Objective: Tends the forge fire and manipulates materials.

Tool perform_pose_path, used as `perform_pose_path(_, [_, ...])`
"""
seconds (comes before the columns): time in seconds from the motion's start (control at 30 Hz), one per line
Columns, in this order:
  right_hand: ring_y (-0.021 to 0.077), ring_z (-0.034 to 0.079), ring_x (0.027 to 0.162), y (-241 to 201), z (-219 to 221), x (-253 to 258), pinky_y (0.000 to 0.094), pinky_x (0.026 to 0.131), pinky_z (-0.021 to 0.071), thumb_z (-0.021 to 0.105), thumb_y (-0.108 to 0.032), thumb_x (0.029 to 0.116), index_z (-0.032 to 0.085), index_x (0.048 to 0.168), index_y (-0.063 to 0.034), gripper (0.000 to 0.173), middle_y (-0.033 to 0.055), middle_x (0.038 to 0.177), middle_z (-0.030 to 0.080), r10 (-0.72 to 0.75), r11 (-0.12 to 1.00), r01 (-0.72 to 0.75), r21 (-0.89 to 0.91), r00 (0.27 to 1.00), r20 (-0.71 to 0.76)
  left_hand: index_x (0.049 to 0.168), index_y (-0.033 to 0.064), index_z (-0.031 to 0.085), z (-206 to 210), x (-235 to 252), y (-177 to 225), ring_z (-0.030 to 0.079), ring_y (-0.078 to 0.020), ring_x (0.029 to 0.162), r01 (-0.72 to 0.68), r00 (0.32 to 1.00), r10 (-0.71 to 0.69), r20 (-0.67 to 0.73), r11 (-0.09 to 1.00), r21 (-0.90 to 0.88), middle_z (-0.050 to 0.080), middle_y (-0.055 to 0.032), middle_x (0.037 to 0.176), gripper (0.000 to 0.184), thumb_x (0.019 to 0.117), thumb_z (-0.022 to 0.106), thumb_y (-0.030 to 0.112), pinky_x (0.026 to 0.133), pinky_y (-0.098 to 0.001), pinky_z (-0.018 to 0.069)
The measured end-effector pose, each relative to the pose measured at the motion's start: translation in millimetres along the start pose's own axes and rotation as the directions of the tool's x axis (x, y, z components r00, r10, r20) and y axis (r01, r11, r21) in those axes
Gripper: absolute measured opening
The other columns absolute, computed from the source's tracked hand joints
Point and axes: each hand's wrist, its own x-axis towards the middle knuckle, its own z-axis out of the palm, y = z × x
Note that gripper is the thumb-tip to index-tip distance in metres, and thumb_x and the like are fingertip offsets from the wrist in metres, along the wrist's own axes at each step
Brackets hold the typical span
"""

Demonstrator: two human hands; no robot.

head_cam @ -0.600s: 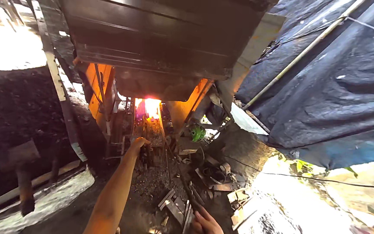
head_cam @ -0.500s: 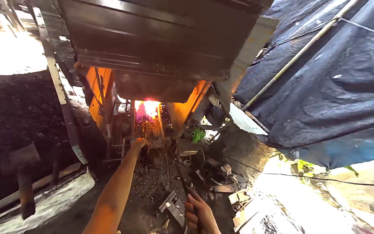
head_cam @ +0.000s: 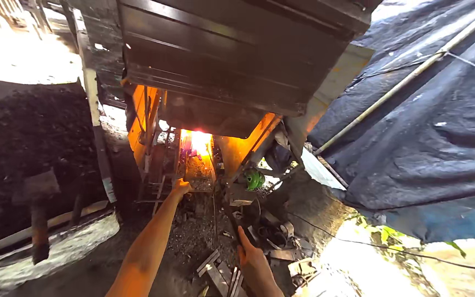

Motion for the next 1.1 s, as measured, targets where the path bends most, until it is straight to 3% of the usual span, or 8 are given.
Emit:
perform_pose_path(0.17, [0.0403, 0.071, 0.105, -75.2, -35.5, 75.8, 0.0582, 0.089, 0.057, 0.039, -0.023, 0.1091, 0.014, 0.167, -0.0267, 0.063, 0.0211, 0.115, 0.071, -0.007, 0.958, -0.001, -0.287, 1.0, -0.025, 0.141, 0.003, 0.05, -15.1, -33.9, -21.9, 0.069, -0.0276, 0.084, 0.013, 0.998, -0.007, 0.068, 0.996, -0.09, 0.064, -0.0204, 0.112, 0.058, 0.0867, 0.069, -0.002, 0.069, -0.0432, 0.061])
perform_pose_path(0.3, [0.0421, 0.068, 0.112, -123.7, -45.7, 125.8, 0.0581, 0.091, 0.0564, 0.046, -0.015, 0.1051, 0.018, 0.166, -0.0183, 0.067, 0.0235, 0.125, 0.067, -0.062, 0.899, 0.031, -0.436, 0.996, -0.057, 0.144, 0.004, 0.051, -34.8, -83.5, -51.2, 0.069, -0.0284, 0.093, -0.046, 0.992, 0.064, 0.106, 0.985, -0.165, 0.064, -0.0209, 0.119, 0.064, 0.0842, 0.071, -0.006, 0.079, -0.0444, 0.0606])
perform_pose_path(0.43, [0.0429, 0.068, 0.112, -138.9, -28.5, 125.8, 0.0581, 0.09, 0.0561, 0.048, -0.014, 0.1043, 0.019, 0.166, -0.0168, 0.068, 0.0236, 0.124, 0.067, -0.073, 0.841, 0.034, -0.54, 0.996, -0.052, 0.143, 0.0064, 0.053, -73.0, -130.3, -93.5, 0.069, -0.0268, 0.096, -0.09, 0.985, 0.109, 0.136, 0.987, -0.135, 0.067, -0.0184, 0.12, 0.064, 0.0831, 0.074, -0.002, 0.084, -0.0447, 0.0586])
perform_pose_path(0.6, [0.0417, 0.07, 0.109, -145.4, 3.6, 109.1, 0.0573, 0.09, 0.0566, 0.049, -0.015, 0.1034, 0.016, 0.166, -0.0193, 0.071, 0.0229, 0.118, 0.07, -0.036, 0.83, -0.003, -0.558, 0.998, -0.06, 0.138, 0.008, 0.058, -113.3, -174.3, -142.8, 0.069, -0.0254, 0.097, -0.082, 0.989, 0.093, 0.118, 0.992, -0.097, 0.068, -0.0157, 0.116, 0.058, 0.083, 0.075, 0.002, 0.086, -0.0457, 0.058])
perform_pose_path(0.73, [0.0416, 0.07, 0.108, -149.0, -10.9, 104.4, 0.0581, 0.089, 0.0573, 0.05, -0.018, 0.1033, 0.019, 0.166, -0.023, 0.07, 0.0223, 0.12, 0.07, -0.005, 0.854, -0.036, -0.52, 0.997, -0.078, 0.14, 0.0077, 0.056, -136.2, -200.0, -169.2, 0.068, -0.0243, 0.101, -0.057, 0.993, 0.072, 0.092, 0.986, -0.157, 0.068, -0.0155, 0.119, 0.059, 0.0843, 0.075, 0.002, 0.088, -0.0448, 0.0573])
perform_pose_path(0.83, [0.041, 0.069, 0.11, -157.2, -24.2, 108.8, 0.058, 0.092, 0.0563, 0.043, -0.021, 0.1067, 0.021, 0.166, -0.0215, 0.063, 0.022, 0.122, 0.069, -0.002, 0.858, -0.05, -0.51, 0.995, -0.1, 0.138, 0.0077, 0.057, -149.8, -215.9, -187.9, 0.068, -0.0237, 0.089, -0.023, 0.996, 0.036, 0.082, 0.989, -0.147, 0.068, -0.0148, 0.111, 0.054, 0.0867, 0.076, 0.004, 0.079, -0.0438, 0.0574])
perform_pose_path(1.0, [0.0414, 0.063, 0.123, -212.4, -46.8, 181.7, 0.0574, 0.104, 0.0503, 0.046, -0.02, 0.1068, 0.037, 0.158, -0.0043, 0.054, 0.0255, 0.135, 0.062, -0.17, 0.9, 0.091, -0.427, 0.974, -0.149, 0.132, 0.0069, 0.059, -166.8, -232.5, -216.5, 0.066, -0.0235, 0.073, -0.04, 0.997, 0.053, 0.059, 0.979, -0.198, 0.067, -0.0132, 0.099, 0.05, 0.0855, 0.076, 0.005, 0.066, -0.0433, 0.0583])
perform_pose_path(1.1, [0.0392, 0.063, 0.122, -245.5, -56.2, 226.8, 0.0562, 0.102, 0.0505, 0.049, -0.016, 0.1039, 0.047, 0.149, -0.0009, 0.048, 0.0253, 0.132, 0.063, -0.154, 0.895, 0.096, -0.435, 0.983, -0.101, 0.126, 0.0061, 0.063, -173.5, -241.6, -232.8, 0.066, -0.0217, 0.077, -0.07, 0.997, 0.077, 0.024, 0.974, -0.215, 0.067, -0.0108, 0.097, 0.043, 0.085, 0.078, 0.009, 0.07, -0.0426, 0.0582])
